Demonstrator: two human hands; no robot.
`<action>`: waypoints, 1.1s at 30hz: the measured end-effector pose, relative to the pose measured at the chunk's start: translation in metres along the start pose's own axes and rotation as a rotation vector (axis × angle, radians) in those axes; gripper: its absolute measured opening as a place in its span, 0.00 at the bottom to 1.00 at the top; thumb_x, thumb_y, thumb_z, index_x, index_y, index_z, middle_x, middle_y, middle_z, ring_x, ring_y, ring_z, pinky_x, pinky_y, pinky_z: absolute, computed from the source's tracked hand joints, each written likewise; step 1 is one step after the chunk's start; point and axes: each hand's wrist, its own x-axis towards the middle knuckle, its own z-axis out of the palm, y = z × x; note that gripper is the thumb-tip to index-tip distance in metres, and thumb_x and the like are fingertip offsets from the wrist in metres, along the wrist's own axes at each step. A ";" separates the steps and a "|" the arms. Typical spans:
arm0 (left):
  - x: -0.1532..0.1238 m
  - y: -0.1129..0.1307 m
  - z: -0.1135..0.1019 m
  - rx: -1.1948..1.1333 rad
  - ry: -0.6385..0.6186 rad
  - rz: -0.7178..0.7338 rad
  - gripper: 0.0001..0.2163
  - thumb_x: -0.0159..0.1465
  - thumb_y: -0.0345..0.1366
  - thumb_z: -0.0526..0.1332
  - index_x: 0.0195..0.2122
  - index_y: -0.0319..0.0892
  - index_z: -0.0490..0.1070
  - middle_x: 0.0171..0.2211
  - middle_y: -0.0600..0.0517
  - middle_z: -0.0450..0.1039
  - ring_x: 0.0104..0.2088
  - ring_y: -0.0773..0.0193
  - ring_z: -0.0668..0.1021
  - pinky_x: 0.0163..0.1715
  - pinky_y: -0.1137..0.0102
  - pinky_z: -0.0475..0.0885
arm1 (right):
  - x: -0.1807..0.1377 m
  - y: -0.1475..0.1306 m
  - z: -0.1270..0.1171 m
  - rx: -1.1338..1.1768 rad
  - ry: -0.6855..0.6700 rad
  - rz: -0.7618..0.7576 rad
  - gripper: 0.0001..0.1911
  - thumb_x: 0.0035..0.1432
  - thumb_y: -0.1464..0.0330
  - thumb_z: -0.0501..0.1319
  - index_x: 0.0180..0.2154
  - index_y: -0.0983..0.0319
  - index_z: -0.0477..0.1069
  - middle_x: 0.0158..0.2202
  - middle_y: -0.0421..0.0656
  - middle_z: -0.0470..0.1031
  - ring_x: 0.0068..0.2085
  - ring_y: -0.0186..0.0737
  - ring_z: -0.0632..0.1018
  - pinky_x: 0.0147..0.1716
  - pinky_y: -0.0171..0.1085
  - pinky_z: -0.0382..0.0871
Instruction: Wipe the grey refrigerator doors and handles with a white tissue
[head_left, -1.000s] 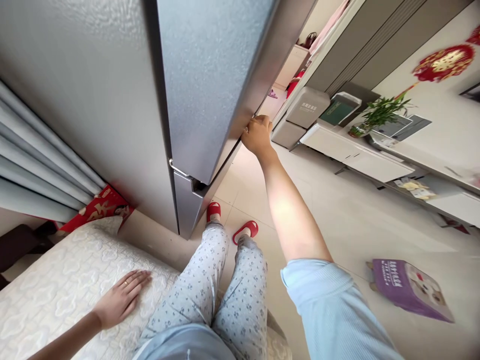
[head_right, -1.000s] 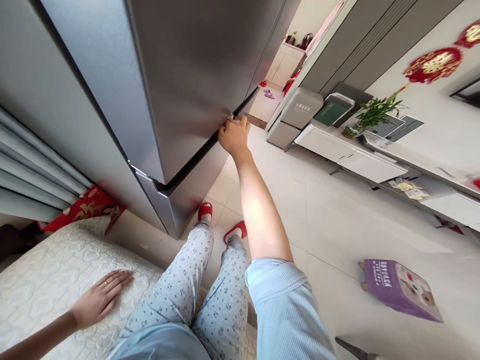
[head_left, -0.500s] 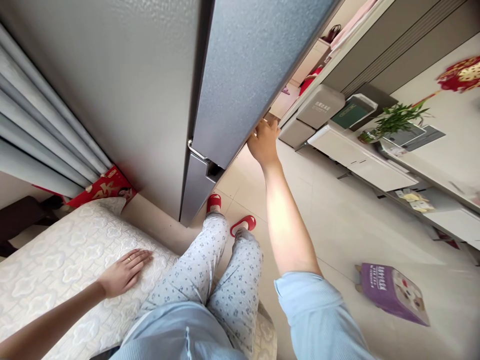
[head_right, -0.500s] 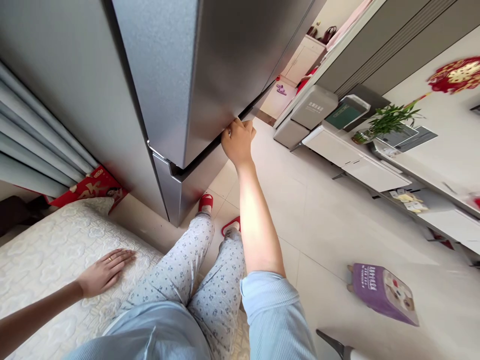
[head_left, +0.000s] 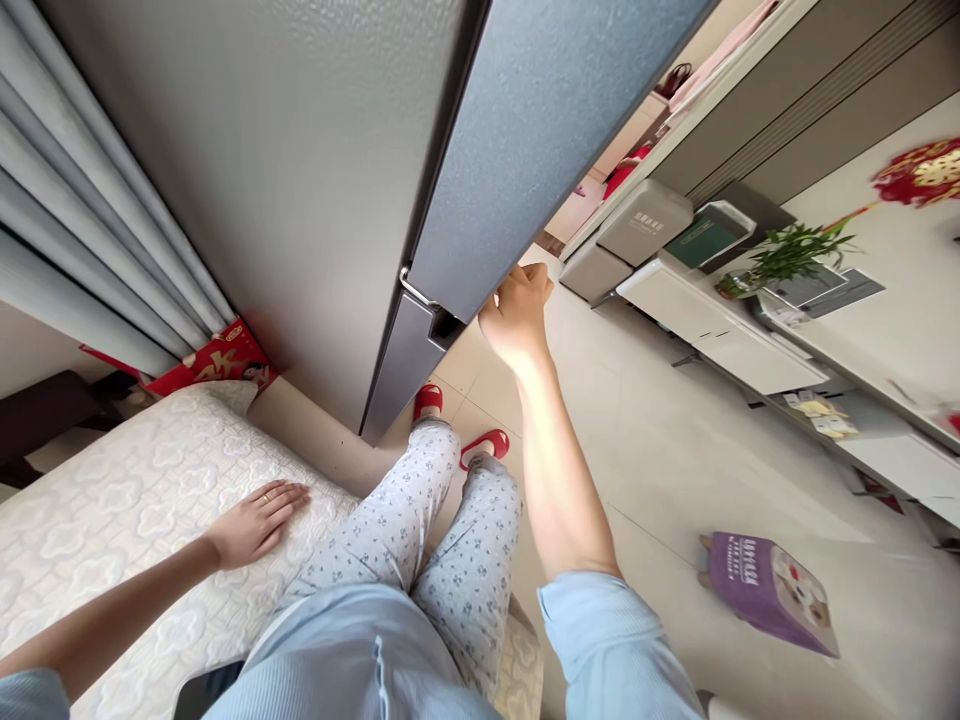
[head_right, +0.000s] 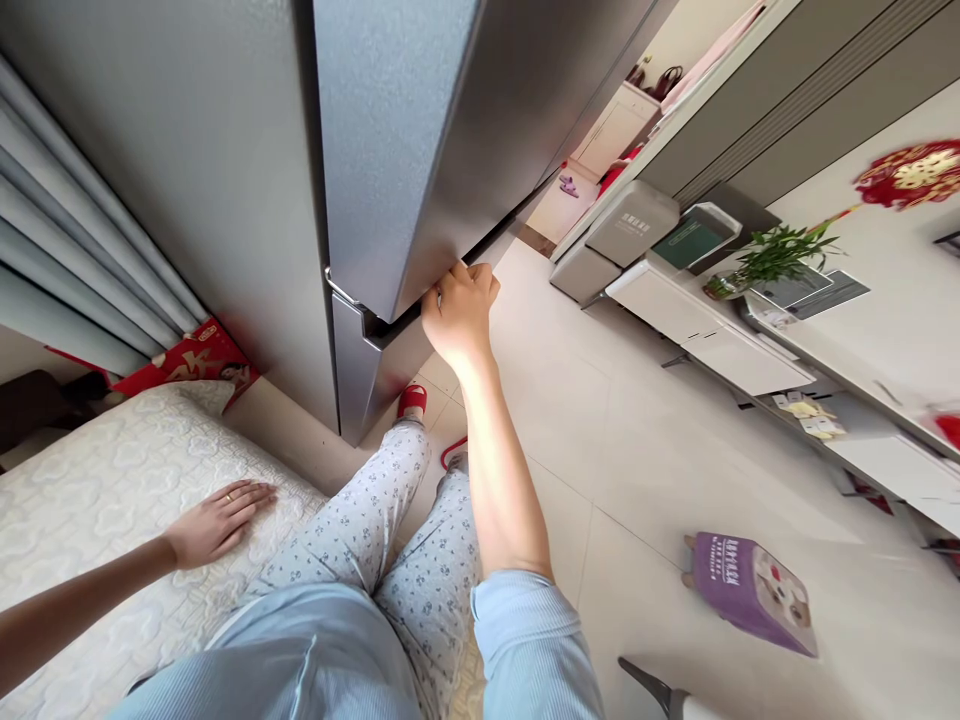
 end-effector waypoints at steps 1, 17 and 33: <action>-0.001 0.000 0.002 -0.002 -0.002 -0.003 0.29 0.71 0.35 0.55 0.74 0.44 0.61 0.69 0.48 0.67 0.68 0.56 0.70 0.74 0.59 0.54 | -0.003 -0.004 -0.001 0.005 -0.005 0.003 0.15 0.68 0.71 0.50 0.27 0.58 0.55 0.35 0.48 0.69 0.48 0.53 0.66 0.55 0.60 0.61; 0.003 0.002 -0.003 -0.064 -0.002 -0.018 0.29 0.71 0.34 0.55 0.74 0.46 0.60 0.69 0.48 0.69 0.68 0.56 0.70 0.73 0.60 0.58 | -0.031 -0.023 0.004 0.158 0.119 0.045 0.11 0.67 0.67 0.52 0.29 0.57 0.61 0.35 0.46 0.72 0.46 0.52 0.70 0.54 0.55 0.65; 0.004 0.001 -0.004 -0.051 0.026 -0.009 0.25 0.72 0.34 0.55 0.70 0.43 0.67 0.67 0.47 0.71 0.67 0.55 0.71 0.72 0.58 0.58 | -0.026 -0.036 -0.003 0.188 0.113 0.146 0.08 0.60 0.72 0.53 0.30 0.55 0.56 0.34 0.46 0.73 0.43 0.50 0.75 0.46 0.48 0.72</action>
